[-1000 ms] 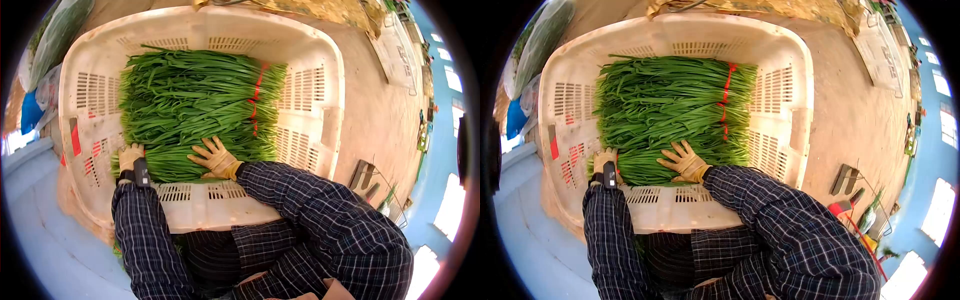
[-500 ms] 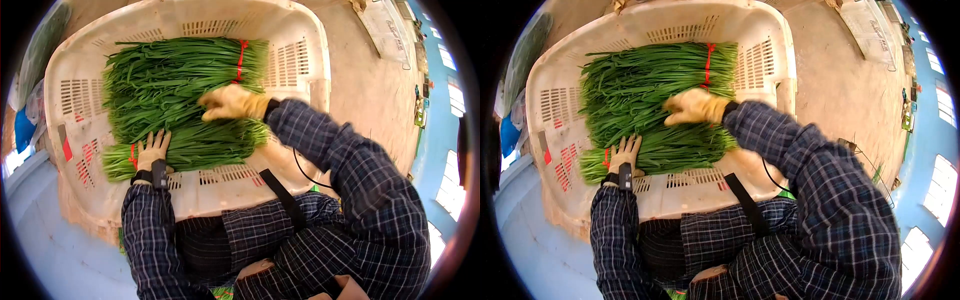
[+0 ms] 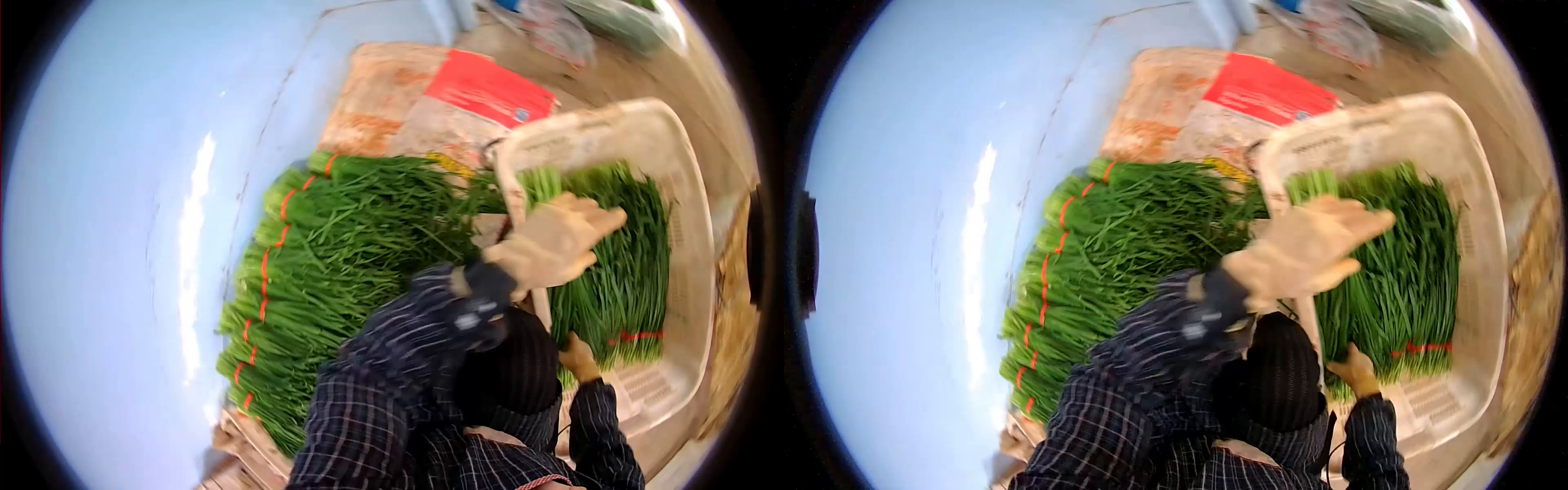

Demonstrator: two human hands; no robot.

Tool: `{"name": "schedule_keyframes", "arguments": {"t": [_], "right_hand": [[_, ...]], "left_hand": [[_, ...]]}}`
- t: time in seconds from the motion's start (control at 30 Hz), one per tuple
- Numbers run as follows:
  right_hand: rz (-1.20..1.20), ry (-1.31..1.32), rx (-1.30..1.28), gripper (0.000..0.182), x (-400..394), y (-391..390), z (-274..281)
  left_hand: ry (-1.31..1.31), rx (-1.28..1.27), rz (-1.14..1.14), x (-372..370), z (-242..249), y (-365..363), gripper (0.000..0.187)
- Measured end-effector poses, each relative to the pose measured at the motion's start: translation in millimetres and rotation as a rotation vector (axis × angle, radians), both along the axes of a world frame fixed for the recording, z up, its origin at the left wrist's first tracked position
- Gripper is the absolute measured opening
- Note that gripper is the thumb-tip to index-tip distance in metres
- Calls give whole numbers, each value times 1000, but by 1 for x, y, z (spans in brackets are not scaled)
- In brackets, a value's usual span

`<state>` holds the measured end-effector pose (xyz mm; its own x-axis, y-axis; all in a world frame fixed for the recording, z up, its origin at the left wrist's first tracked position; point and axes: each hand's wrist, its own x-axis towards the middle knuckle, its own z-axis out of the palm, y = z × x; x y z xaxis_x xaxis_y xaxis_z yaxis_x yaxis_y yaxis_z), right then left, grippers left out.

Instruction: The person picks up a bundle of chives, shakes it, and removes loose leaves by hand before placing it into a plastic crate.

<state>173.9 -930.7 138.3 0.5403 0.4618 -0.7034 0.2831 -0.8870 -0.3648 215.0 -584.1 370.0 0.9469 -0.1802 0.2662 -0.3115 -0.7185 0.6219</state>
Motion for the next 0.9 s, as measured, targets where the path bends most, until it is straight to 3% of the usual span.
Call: {"name": "schedule_keyframes", "arguments": {"t": [0.03, 0.1, 0.13, 0.2, 0.23, 0.27, 0.3, 0.33, 0.37, 0.43, 0.5, 0.53, 0.63, 0.67, 0.7, 0.77, 0.8, 0.87, 0.9], "right_hand": [[51, 40, -47, 75, 10, -1, 15], [-119, 137, -57, 73, 34, 14, 78], [-181, 71, -33, 68, 46, 12, 94], [-294, -81, 71, 61, 65, -9, 99], [-345, -165, 151, 58, 77, -24, 94], [-351, -228, 193, 57, 90, -40, 87], [-354, -289, 228, 56, 99, -49, 88], [-351, -297, 226, 56, 102, -47, 96], [-329, -315, 192, 55, 106, -41, 109], [-305, -343, 157, 54, 110, -30, 124], [-139, -388, 183, 52, 110, -23, 129], [-189, -354, 168, 51, 113, -21, 130], [-304, -339, 124, 56, 119, -30, 130], [-310, -338, 118, 56, 119, -30, 128], [-315, -307, 131, 55, 120, -28, 125], [-307, -272, 131, 54, 120, -2, 131], [-295, -261, 110, 54, 115, 30, 143], [-277, -254, 87, 53, 115, 47, 155], [-289, -240, 126, 53, 116, 47, 153]], "left_hand": [[40, -68, 124, -33, 23, 38, 59], [142, -238, 606, -97, 13, 112, 56], [103, -174, 820, -131, -9, 154, 56], [172, -489, 1392, -210, -70, 235, 65], [87, -410, 1683, -256, -128, 285, 72], [33, -527, 1867, -274, -134, 307, 73], [234, -612, 2062, -305, -166, 353, 66], [223, -210, 2171, -324, -203, 389, 64], [330, -364, 2155, -312, -185, 393, 74], [388, -384, 2152, -293, -189, 409, 68], [208, -256, 2281, -314, -293, 474, 62], [117, -186, 2338, -324, -344, 506, 59], [538, -381, 2031, -269, -248, 457, 61], [524, -336, 1827, -271, -254, 465, 76], [528, -335, 1824, -258, -256, 466, 76], [-150, 25, 1856, -233, -263, 458, 88], [-142, 16, 1862, -241, -260, 464, 88], [144, -905, 1492, -266, -254, 479, 102], [140, -907, 1492, -259, -269, 474, 102]]}}
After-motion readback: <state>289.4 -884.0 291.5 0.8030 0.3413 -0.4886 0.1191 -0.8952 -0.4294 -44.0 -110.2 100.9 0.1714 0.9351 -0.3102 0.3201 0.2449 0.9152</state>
